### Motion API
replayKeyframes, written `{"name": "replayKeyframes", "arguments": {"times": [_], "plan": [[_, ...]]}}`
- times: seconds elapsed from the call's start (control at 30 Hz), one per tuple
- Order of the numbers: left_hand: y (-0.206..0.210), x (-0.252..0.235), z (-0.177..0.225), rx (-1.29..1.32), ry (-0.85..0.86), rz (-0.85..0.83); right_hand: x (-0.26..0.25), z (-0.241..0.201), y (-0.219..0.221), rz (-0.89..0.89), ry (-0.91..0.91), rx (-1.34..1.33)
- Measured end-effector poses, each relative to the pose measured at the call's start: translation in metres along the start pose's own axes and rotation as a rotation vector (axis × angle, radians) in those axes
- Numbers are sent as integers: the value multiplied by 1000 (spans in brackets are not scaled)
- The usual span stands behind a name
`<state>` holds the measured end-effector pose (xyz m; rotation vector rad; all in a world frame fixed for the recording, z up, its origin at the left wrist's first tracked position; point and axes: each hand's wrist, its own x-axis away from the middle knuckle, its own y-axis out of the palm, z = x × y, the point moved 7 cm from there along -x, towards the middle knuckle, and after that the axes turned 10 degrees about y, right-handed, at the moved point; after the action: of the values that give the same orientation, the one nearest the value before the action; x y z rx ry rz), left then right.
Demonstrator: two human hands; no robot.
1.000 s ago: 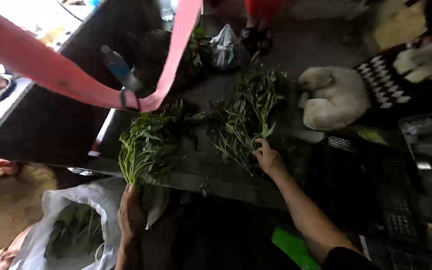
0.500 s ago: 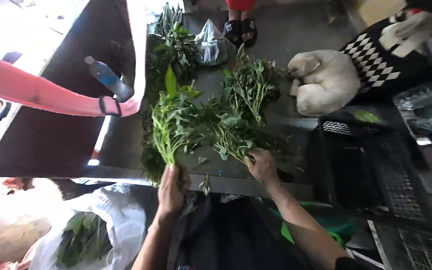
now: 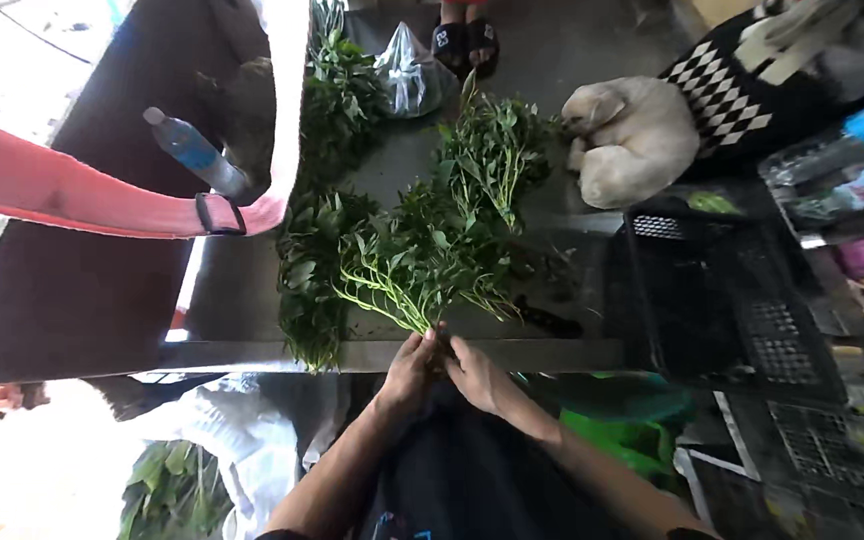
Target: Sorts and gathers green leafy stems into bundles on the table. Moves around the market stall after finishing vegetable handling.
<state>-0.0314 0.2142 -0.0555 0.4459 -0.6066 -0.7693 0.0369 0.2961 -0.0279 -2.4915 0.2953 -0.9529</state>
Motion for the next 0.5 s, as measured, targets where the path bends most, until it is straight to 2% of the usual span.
{"name": "replayKeyframes", "arguments": {"times": [0.03,0.1,0.17,0.23,0.27,0.33,0.37,0.4,0.5], "plan": [[-3,0,-2,-52,-32,-9,2,3,1,-26,-2,1],[-11,-1,-5,-319,-102,-62,5,12,1,-35,25,2],[-17,-1,-1,-836,-169,-212,7,23,1,-19,99,25],[-7,7,21,-1342,-187,-376,7,34,-1,-20,149,65],[3,11,34,-1493,-97,-411,8,38,-1,-20,158,90],[24,16,51,-1586,247,-467,11,41,-1,-40,166,134],[33,12,53,-1608,402,-547,12,40,-2,-43,160,163],[40,6,49,-1645,483,-662,14,39,-3,-28,136,184],[46,-15,27,-1820,368,-1003,18,34,-7,14,-18,294]]}}
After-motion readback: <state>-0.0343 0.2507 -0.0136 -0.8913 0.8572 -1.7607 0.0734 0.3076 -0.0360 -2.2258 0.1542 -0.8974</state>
